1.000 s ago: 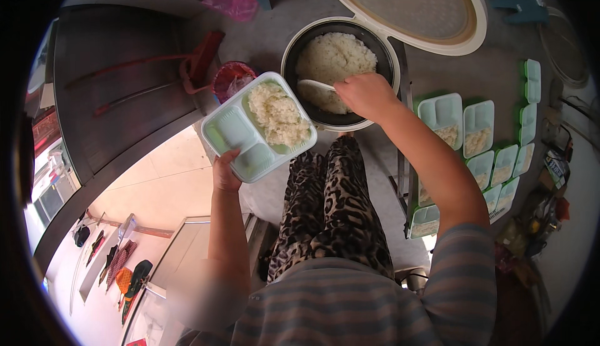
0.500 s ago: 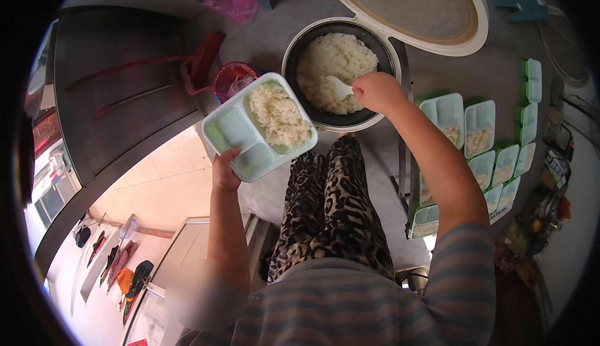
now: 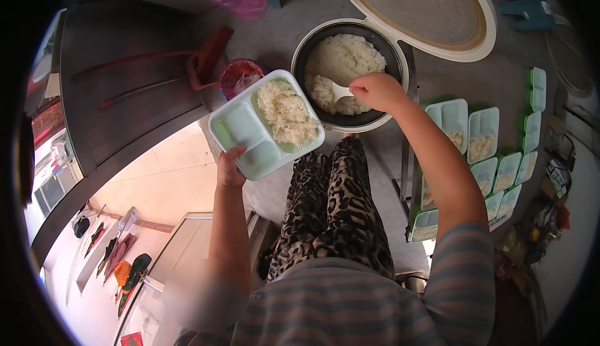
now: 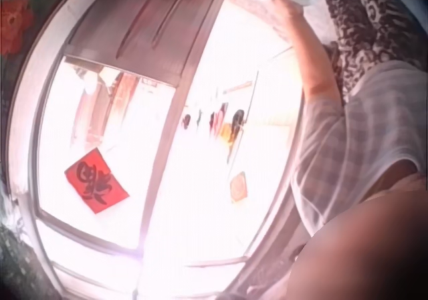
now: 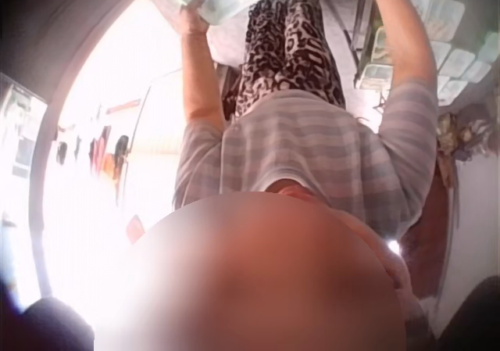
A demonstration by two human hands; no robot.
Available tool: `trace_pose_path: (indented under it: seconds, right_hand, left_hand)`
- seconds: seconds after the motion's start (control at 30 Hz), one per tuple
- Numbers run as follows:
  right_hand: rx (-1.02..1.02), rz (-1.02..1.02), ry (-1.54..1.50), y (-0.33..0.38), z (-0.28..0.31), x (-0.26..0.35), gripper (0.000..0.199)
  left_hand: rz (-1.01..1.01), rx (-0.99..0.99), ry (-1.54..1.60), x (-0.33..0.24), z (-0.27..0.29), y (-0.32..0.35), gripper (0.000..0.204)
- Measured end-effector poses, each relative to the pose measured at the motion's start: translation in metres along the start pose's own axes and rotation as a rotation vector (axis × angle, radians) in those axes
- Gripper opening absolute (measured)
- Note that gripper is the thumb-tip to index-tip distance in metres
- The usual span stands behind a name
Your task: The person scoops cooked white rice from a rice cooker pot using a white plastic rice paddle and distributes it into multiple green compartmentalized plastic containers arranged on a table. The person repeatedly fills the containers one by one, moving from the pot to the table and back.
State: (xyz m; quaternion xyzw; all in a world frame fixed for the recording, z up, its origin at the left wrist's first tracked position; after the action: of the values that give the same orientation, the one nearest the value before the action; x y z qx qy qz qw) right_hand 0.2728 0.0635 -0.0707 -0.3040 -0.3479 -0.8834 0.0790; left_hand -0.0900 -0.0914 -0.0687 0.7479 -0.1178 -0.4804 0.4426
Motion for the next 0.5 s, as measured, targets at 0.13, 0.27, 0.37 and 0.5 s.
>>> trace_pose_path:
  seconds: [0.13,0.27,0.37,0.5]
  right_hand:
    - [-0.128,-0.082,-0.265,0.019,0.014,-0.019,0.023]
    - [-0.367,-0.049,-0.363,0.064,0.037,-0.006,0.020]
    - [-0.585,0.134,-0.234,0.106,0.051,0.043,0.020]
    - [-0.759,0.246,0.246,0.143,0.046,0.093,0.033]
  left_hand:
    - [0.002,0.016,0.018,0.000,0.000,0.002,0.044]
    - [-0.002,0.043,0.059,-0.007,-0.015,0.009,0.046]
    - [-0.014,0.121,0.093,-0.012,-0.043,0.015,0.044]
    - [-0.028,0.207,0.148,-0.014,-0.086,0.029,0.049]
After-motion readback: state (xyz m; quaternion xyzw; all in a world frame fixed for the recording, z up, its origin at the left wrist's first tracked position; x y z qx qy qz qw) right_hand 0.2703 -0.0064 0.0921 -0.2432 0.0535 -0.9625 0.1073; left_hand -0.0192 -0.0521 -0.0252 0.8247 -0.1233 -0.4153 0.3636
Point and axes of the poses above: each hand's wrist, its own y-axis away from the middle knuckle, its own z-axis out of the back of the hand, x = y × z, the point moved 6 cm from there along -y, towards the middle knuckle, and after that the axes turned 4 degrees about -z, right-handed, at the moved point
